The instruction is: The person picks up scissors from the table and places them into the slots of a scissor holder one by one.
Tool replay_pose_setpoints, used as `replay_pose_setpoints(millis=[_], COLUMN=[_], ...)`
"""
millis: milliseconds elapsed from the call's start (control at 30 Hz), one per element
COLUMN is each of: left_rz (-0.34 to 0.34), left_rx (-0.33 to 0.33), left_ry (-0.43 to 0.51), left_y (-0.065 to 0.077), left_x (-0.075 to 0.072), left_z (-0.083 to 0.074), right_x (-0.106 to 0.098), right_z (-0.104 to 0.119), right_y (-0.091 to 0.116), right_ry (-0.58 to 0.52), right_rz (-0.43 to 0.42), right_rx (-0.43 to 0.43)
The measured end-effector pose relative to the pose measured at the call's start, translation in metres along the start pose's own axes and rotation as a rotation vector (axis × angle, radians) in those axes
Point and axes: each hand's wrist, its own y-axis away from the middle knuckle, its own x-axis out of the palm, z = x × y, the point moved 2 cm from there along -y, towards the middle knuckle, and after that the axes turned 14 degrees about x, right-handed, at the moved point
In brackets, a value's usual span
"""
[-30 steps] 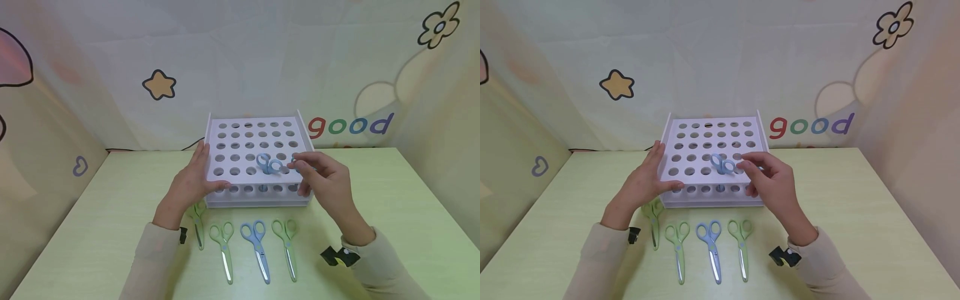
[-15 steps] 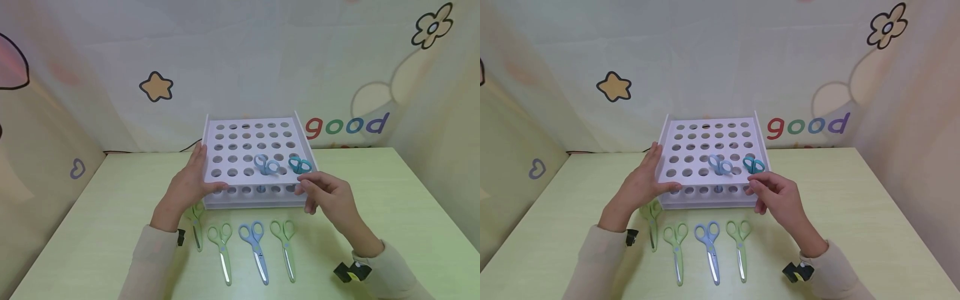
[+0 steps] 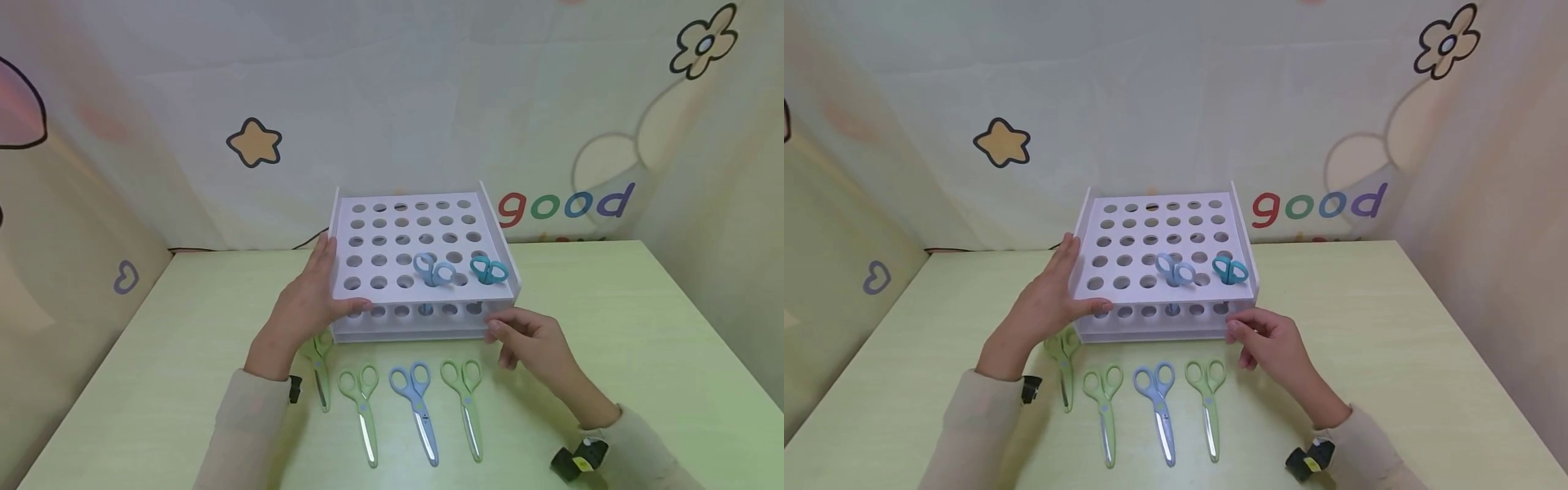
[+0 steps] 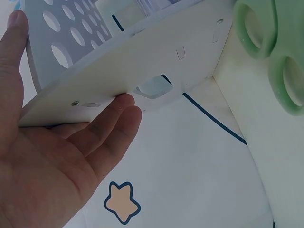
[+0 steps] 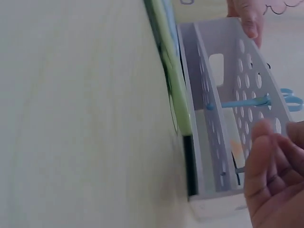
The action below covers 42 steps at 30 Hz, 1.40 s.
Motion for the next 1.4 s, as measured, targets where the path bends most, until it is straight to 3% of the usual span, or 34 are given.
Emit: replay_pose_setpoints(millis=[300,533,933,1400], left_rz=[0.009,0.007,0.006,0.007], left_rx=[-0.003,0.000,-0.005,-0.007], left_ry=[0.010,0.007,0.017,0.019], left_y=[-0.001,-0.003,-0.003,0.000], left_x=[0.002,0.002,-0.001,-0.001], left_z=[-0.001,-0.003,-0.004,0.000], right_x=[0.006,0.006,0.005,0.013], right_z=[-0.020,-0.029,-0.025,-0.021], right_y=[-0.003,-0.004,-0.003,-0.003], right_ry=[0.196,0.312,0.395,0.540], right_rz=[0.025,0.190,0.376,0.352], right_rx=[0.145,0.175,0.102,-0.048])
